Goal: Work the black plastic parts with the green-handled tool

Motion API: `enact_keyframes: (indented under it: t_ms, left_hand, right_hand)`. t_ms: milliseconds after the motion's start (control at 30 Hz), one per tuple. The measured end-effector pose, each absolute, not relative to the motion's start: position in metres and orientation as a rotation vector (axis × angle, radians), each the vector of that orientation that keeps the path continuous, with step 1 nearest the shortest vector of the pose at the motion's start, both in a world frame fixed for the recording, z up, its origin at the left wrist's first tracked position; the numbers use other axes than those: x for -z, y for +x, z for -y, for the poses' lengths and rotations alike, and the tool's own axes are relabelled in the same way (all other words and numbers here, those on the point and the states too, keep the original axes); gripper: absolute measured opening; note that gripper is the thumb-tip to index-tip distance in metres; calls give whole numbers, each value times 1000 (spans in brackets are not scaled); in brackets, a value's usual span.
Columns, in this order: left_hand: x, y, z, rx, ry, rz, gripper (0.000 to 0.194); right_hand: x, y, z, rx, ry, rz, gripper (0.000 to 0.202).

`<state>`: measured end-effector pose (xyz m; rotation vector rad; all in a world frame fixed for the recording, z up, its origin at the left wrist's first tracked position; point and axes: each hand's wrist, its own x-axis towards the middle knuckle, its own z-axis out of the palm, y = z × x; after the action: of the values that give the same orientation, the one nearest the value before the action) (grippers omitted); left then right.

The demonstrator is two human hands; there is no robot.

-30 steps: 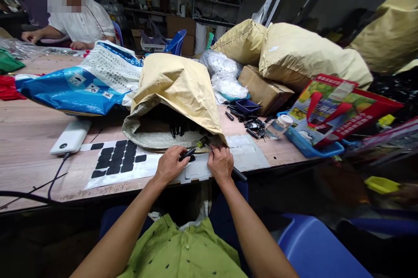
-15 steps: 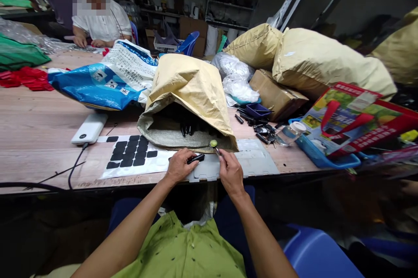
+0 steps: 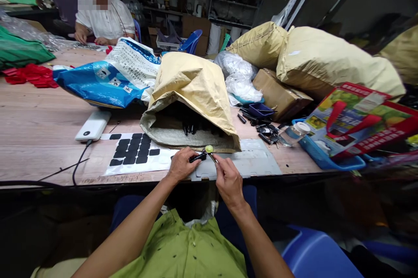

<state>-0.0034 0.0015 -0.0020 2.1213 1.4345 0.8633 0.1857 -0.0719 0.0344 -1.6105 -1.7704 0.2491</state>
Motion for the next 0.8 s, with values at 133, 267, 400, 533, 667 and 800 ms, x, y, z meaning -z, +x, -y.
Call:
enact_keyframes:
  t_ms: [133,267,400,533,667,800]
  left_hand:
    - [2,-3,-2,-863,2113,-1445,12]
    - [1,-3,-1,-861,2111,-1446,12]
    - [-2,-2,0,-831,2101,-1472,19]
    - [-4,-1,0,-832,2106,-1484,31]
    - [-3,-2,0,-851,2123,-1471,31]
    - [-2,-1,-1,-854,2116,-1479,21]
  right_hand:
    - [-35,180,75,-276,-1555,1825,38]
    - [-30,180,74,-323,-1595,1852,36]
    - [-29,188,62,-284,-1602,1768,36]
    - [-24,203,43,-121,-1715,1749,34]
    - [-15,213,28,51,-1879,1770,29]
    - [-8,212,20,88,-1950,1756,26]
